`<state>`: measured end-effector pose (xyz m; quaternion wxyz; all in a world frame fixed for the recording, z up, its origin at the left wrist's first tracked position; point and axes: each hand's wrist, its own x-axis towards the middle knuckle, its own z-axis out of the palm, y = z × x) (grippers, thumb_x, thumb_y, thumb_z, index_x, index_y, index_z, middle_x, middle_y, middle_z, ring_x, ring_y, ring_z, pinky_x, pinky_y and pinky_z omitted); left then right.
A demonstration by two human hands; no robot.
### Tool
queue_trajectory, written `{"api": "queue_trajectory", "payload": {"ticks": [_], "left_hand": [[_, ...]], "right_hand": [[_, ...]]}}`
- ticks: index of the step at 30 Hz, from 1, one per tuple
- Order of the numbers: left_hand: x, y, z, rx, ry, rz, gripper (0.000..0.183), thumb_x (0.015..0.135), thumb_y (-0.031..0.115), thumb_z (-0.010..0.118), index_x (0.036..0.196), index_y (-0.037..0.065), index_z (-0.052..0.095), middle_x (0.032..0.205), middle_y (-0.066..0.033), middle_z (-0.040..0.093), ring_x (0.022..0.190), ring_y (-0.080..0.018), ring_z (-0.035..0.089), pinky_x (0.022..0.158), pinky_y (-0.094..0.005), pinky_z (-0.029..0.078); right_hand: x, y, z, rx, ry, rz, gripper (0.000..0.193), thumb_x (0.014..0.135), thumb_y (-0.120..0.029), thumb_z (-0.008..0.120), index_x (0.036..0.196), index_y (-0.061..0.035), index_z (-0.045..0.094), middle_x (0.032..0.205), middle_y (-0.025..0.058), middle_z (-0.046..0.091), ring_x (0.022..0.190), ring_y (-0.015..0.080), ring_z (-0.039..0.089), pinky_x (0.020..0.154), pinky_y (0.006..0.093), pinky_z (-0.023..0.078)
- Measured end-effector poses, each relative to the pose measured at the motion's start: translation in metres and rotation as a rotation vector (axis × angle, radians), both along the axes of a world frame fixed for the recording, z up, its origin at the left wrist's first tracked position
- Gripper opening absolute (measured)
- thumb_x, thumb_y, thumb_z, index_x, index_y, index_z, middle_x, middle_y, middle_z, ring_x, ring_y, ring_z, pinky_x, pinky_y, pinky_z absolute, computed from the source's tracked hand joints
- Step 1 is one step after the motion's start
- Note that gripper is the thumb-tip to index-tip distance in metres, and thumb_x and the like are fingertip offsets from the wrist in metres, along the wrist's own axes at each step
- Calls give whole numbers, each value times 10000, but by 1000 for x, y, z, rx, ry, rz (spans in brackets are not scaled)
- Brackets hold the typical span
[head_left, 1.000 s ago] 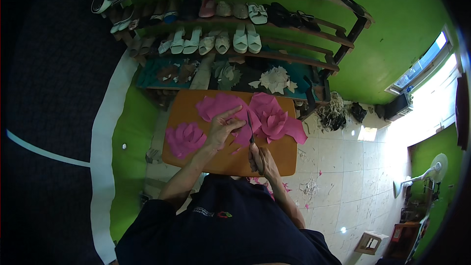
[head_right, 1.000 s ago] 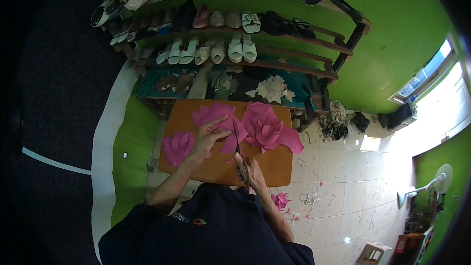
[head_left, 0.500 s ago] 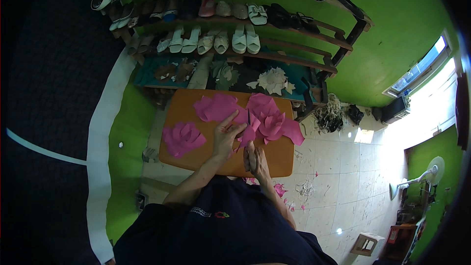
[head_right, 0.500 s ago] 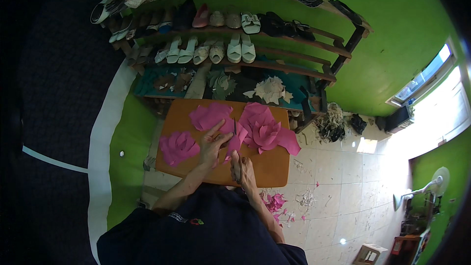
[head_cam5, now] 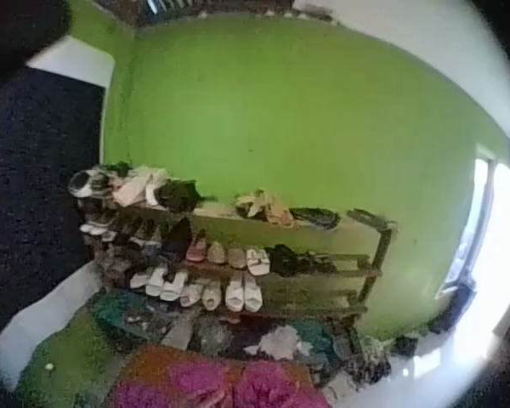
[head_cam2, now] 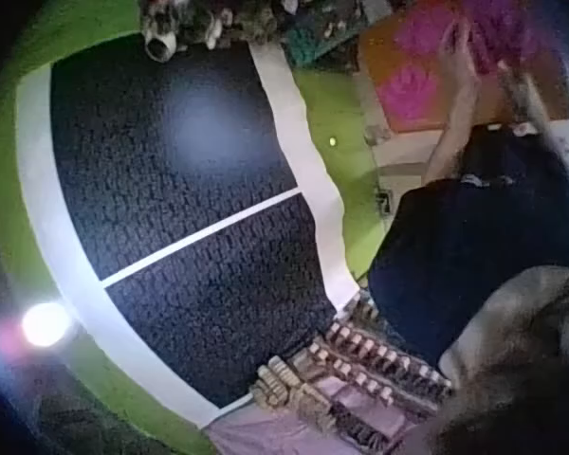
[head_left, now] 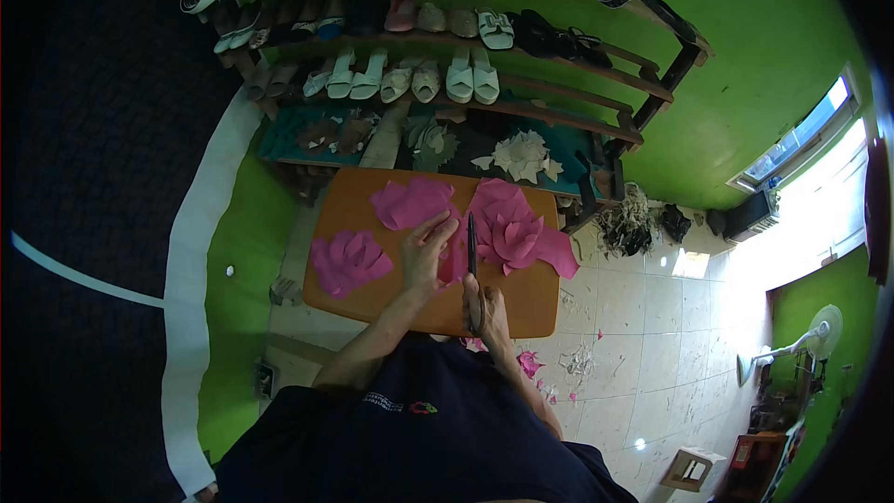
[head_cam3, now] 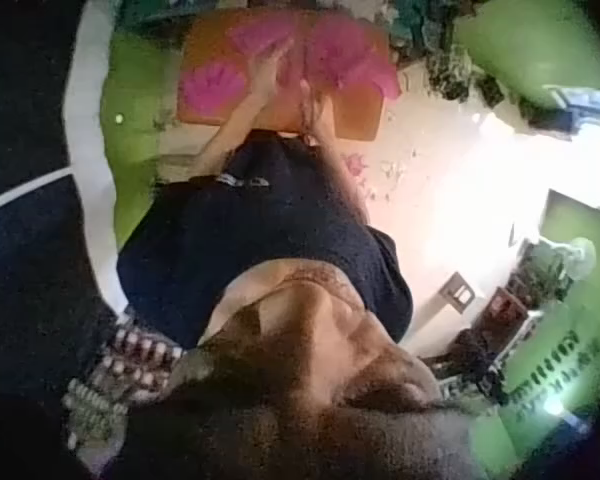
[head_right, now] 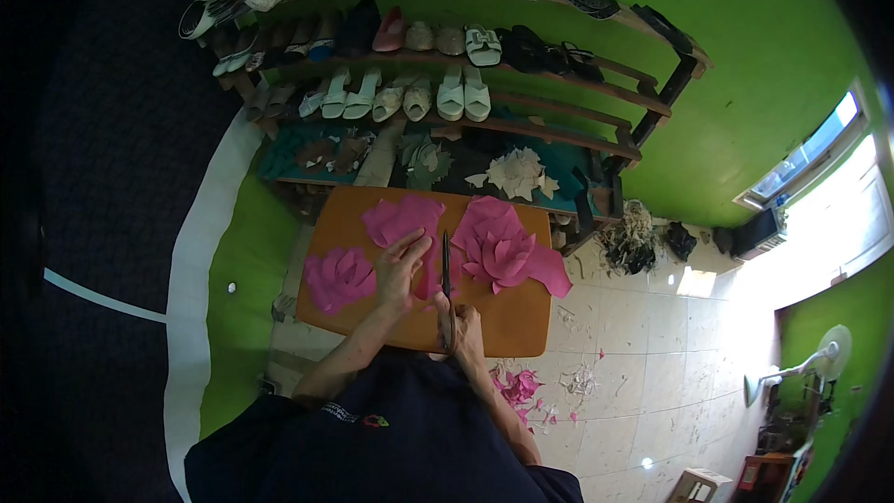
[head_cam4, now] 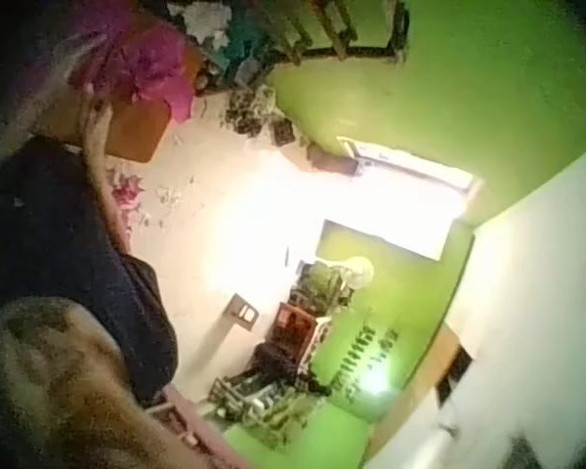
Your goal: Cutting pink fabric pieces with scissors on a table.
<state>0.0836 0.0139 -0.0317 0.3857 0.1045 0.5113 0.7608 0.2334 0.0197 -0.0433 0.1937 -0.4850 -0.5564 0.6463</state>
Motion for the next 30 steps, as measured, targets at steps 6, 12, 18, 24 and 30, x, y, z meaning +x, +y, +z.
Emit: {"api": "queue_trajectory", "payload": {"ticks": [6,12,18,24,30], "left_hand": [[-33,-7,-11,-5,158,-215,345,820,-1,760,1158,17,692,907,-47,738,749,-62,678,591,-156,473],[-15,-10,8,60,81,-216,420,831,-57,726,1238,9,647,970,-83,731,880,-140,713,768,-211,578],[-10,-8,-9,199,49,-168,387,855,-74,701,1233,-38,630,1004,-103,708,890,-139,699,842,-254,590],[-19,-19,-16,45,165,-223,416,852,-42,727,1257,-3,636,801,47,601,745,-57,639,709,-192,547],[-15,-17,-10,-4,133,-227,449,841,-14,755,1273,10,635,730,97,505,674,-2,570,601,-159,461]], "right_hand": [[12,5,1,137,-21,171,648,898,-605,605,851,38,665,557,75,539,511,191,576,507,355,448],[12,8,10,272,-142,228,618,902,-570,614,954,41,693,602,147,588,579,278,623,618,414,482],[6,4,4,390,-120,171,686,902,-641,576,802,35,632,510,51,467,480,150,507,481,353,424],[7,0,7,373,-52,151,670,895,-629,601,815,34,652,515,34,460,473,138,480,470,352,400],[10,0,16,275,-153,153,595,863,-554,692,904,39,729,543,111,565,554,178,591,572,381,464]]}}
